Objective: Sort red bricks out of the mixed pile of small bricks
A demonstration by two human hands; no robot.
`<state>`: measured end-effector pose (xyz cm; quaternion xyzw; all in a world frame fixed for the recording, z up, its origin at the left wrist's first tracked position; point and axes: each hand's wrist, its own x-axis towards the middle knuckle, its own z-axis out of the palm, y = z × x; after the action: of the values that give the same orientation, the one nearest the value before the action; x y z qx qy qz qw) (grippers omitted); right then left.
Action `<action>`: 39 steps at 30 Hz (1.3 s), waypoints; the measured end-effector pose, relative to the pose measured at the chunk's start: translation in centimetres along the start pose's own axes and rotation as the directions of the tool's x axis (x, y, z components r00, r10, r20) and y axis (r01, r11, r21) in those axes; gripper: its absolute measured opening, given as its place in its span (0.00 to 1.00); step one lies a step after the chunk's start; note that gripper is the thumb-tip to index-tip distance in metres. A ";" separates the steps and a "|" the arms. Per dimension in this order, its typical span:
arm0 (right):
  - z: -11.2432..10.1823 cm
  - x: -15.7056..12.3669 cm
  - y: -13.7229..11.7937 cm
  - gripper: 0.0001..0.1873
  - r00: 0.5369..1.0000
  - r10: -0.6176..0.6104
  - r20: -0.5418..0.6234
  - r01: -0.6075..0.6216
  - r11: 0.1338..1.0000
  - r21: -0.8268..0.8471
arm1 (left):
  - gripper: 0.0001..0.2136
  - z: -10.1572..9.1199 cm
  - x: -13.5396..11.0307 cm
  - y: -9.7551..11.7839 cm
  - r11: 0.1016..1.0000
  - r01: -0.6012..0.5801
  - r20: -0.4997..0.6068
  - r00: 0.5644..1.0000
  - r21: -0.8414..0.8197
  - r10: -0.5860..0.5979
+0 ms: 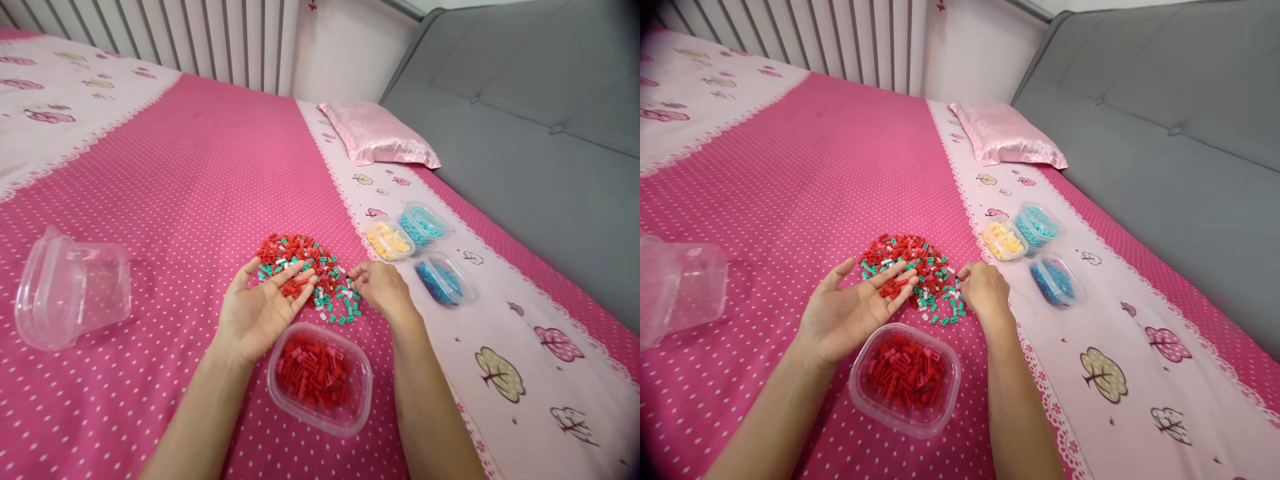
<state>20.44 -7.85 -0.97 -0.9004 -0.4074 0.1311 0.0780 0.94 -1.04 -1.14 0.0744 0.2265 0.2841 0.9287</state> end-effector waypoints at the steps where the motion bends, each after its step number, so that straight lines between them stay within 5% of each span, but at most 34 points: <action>1: 0.0 0.0 0.0 0.10 1.000 -0.001 0.000 0.001 1.000 0.001 | 0.28 0.0 0.0 0.0 1.000 0.000 0.000 1.000 -0.001 0.000; 32: -0.2 -0.1 0.0 0.11 0.999 -0.032 -0.024 0.032 0.999 0.016 | 0.28 0.0 0.0 0.1 1.000 0.006 0.000 1.000 0.005 -0.006; 39: -0.3 -0.2 -0.3 0.08 0.960 -0.199 -0.199 0.246 0.936 0.252 | 0.27 0.1 -0.1 0.0 1.000 0.010 0.000 1.000 0.011 -0.010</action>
<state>20.21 -7.82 -0.62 -0.8367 -0.4766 0.0993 0.2509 0.92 -1.08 -1.07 0.0781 0.2285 0.2780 0.9297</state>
